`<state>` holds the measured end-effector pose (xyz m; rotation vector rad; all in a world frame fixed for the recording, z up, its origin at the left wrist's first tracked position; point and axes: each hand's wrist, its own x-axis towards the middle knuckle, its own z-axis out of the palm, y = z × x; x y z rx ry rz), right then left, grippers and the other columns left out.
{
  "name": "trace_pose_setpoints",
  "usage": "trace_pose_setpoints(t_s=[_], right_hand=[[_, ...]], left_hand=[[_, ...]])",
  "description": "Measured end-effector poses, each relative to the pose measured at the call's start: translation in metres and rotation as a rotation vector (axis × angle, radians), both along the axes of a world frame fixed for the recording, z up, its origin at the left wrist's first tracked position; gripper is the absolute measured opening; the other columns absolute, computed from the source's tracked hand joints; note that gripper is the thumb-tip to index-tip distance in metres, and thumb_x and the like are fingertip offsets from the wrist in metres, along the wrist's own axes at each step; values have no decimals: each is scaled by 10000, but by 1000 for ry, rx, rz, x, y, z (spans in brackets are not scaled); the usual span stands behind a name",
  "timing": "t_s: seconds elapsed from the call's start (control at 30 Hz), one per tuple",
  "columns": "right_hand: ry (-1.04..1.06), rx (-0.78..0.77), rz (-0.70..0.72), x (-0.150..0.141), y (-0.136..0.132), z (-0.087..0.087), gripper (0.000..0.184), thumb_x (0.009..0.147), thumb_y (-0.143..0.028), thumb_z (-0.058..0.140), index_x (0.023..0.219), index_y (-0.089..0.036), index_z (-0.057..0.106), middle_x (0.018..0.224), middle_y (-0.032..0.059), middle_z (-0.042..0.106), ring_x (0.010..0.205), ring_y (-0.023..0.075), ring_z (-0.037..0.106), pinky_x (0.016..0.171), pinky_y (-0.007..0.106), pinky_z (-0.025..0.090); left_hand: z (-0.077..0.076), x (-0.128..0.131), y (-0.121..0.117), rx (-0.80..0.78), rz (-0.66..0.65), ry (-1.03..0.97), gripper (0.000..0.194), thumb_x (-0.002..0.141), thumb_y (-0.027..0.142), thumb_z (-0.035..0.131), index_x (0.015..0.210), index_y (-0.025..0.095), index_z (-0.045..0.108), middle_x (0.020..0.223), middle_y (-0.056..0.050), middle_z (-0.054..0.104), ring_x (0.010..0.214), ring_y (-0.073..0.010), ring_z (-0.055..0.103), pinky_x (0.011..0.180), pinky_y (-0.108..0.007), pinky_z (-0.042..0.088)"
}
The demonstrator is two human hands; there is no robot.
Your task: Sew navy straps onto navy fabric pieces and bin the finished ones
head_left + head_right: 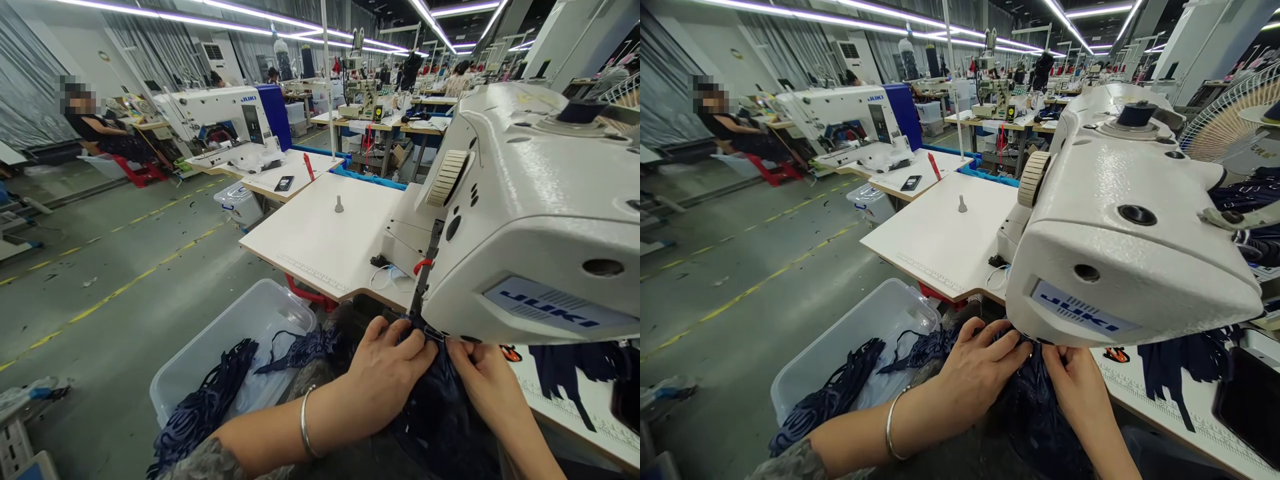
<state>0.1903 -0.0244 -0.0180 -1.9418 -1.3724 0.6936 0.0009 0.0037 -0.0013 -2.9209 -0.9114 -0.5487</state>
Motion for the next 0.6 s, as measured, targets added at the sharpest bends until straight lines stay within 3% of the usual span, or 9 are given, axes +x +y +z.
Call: trace_pose_setpoints(t_s=[0.33, 0.6], right_hand=[[16, 70, 43, 4, -1, -4, 372, 850, -512, 435, 611, -250, 320, 557, -43, 365, 561, 140, 392, 563, 278, 336], [8, 66, 55, 1, -1, -7, 357, 856, -517, 430, 630, -257, 338, 553, -51, 349, 527, 138, 390, 524, 273, 329]], left_hand=[[1, -2, -1, 38, 27, 29, 331, 981, 204, 422, 1305, 213, 488, 1240, -27, 563, 1221, -220, 442, 980, -424, 289], [6, -4, 0, 37, 44, 43, 312, 988, 187, 410, 1286, 207, 500, 1190, -39, 581, 1147, -221, 483, 968, -415, 293]])
